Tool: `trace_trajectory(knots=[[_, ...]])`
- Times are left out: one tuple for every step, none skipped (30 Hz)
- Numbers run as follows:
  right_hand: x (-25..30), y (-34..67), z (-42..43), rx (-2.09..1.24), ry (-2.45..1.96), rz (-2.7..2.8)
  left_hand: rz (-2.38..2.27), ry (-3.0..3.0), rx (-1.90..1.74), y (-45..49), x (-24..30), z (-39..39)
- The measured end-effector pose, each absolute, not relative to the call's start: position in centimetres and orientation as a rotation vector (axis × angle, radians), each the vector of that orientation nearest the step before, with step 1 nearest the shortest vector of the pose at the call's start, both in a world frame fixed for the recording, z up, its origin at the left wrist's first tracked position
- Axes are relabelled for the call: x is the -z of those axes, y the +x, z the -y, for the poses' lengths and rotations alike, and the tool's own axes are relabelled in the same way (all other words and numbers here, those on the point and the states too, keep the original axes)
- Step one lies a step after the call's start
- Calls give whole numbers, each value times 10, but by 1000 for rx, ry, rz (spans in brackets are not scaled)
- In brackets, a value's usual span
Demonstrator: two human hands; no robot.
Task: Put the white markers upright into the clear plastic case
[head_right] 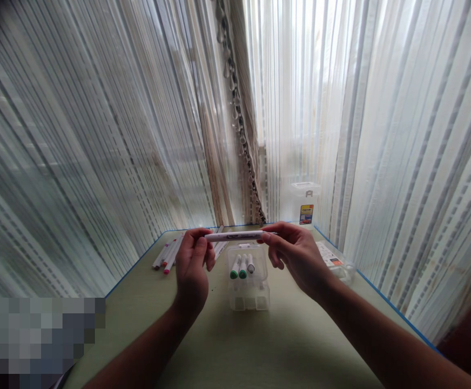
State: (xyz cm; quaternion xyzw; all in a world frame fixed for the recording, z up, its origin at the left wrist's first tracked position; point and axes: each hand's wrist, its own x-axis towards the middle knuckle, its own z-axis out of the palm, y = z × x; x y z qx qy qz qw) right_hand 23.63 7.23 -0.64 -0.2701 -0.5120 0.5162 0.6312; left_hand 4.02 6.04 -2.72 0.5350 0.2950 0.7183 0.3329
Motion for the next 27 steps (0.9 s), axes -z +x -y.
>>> trace_trajectory(knots=[[6, 236, -72, -1181, -617, 1175, -772, 1401, -1876, 40, 27, -61], [6, 237, -72, -1181, -619, 1178, -774, 1403, -1877, 39, 27, -61], [6, 237, -72, -1180, -622, 1181, -778, 1403, -1878, 39, 27, -61], [6, 237, -72, -1180, -626, 1184, -782, 1403, -1881, 39, 27, -61], [6, 237, -72, -1179, -629, 1187, -787, 1403, -1884, 38, 27, -61], [6, 237, -72, -1178, -632, 1191, -791, 1404, -1886, 38, 27, -61], [6, 237, -72, -1178, -633, 1195, -793, 1405, -1886, 38, 27, -61], [6, 237, -72, -1179, -631, 1198, -795, 1406, -1885, 38, 26, -61], [6, 237, -72, -1180, -629, 1200, -797, 1406, -1885, 38, 26, -61], [6, 237, -72, -1182, -626, 1202, -799, 1405, -1884, 38, 26, -61], [5, 237, -72, -1182, -624, 1204, -801, 1402, -1884, 38, 26, -61], [6, 237, -72, -1182, -623, 1205, -802, 1400, -1885, 38, 26, -61], [6, 237, -72, -1181, -624, 1206, -802, 1397, -1886, 38, 26, -62], [6, 237, -72, -1180, -627, 1207, -801, 1395, -1887, 38, 26, -62], [6, 237, -72, -1179, -629, 1208, -800, 1394, -1889, 38, 26, -62], [6, 237, -71, -1179, -632, 1211, -799, 1394, -1890, 38, 27, -62], [6, 237, -71, -1179, -634, 1214, -798, 1396, -1892, 38, 27, -62], [7, 237, -71, -1179, -635, 1217, -798, 1398, -1892, 38, 27, -61], [7, 237, -71, -1178, -635, 1221, -799, 1400, -1892, 38, 27, -61], [6, 238, -71, -1177, -634, 1226, -799, 1403, -1892, 38, 27, -61], [6, 238, -71, -1176, -631, 1229, -798, 1404, -1892, 38, 27, -61], [6, 238, -71, -1175, -629, 1231, -797, 1402, -1893, 38, 27, -61], [6, 238, -71, -1175, -629, 1232, -797, 1400, -1893, 38, 27, -60], [5, 237, -71, -1175, -630, 1232, -799, 1398, -1892, 38, 27, -61], [5, 237, -71, -1175, -631, 1232, -801, 1396, -1892, 38, 27, -61], [5, 237, -71, -1174, -633, 1232, -804, 1395, -1892, 38, 27, -61], [5, 237, -71, -1173, -636, 1231, -808, 1393, -1892, 38, 26, -61]])
